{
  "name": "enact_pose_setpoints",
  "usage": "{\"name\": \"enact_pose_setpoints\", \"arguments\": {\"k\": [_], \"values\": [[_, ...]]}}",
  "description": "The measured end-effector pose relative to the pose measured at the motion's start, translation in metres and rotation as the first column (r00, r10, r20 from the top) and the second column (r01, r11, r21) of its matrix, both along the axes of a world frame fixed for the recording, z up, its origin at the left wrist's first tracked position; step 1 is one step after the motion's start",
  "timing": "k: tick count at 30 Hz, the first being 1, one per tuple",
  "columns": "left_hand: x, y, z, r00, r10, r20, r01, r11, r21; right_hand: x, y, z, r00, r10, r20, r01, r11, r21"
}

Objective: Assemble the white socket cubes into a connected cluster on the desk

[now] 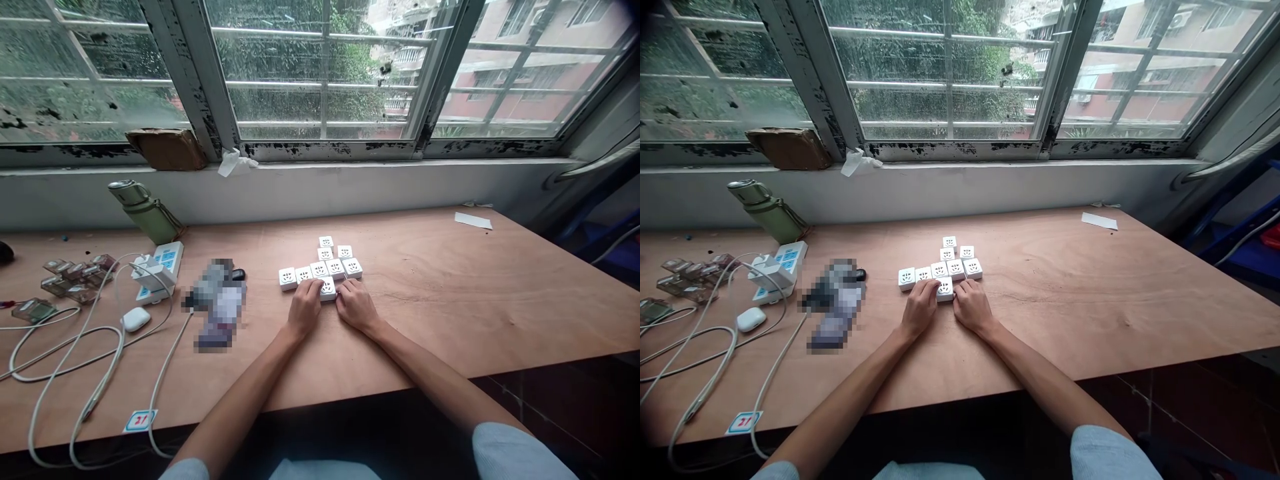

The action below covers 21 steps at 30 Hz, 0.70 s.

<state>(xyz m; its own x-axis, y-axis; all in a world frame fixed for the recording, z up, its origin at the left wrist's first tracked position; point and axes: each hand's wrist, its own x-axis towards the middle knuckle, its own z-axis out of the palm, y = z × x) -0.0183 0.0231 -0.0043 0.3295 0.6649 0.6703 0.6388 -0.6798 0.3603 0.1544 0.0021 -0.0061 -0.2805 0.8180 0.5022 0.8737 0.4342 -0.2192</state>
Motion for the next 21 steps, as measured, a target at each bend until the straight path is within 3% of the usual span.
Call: {"name": "enact_pose_setpoints", "arguments": {"k": [21], "values": [[0.0046,-0.0038,0.0046,0.999,-0.030,-0.037,0.028,0.998,-0.051,-0.0006,-0.0001,0.0005,1.000,0.000,-0.011,0.000,1.000,-0.001]]}}
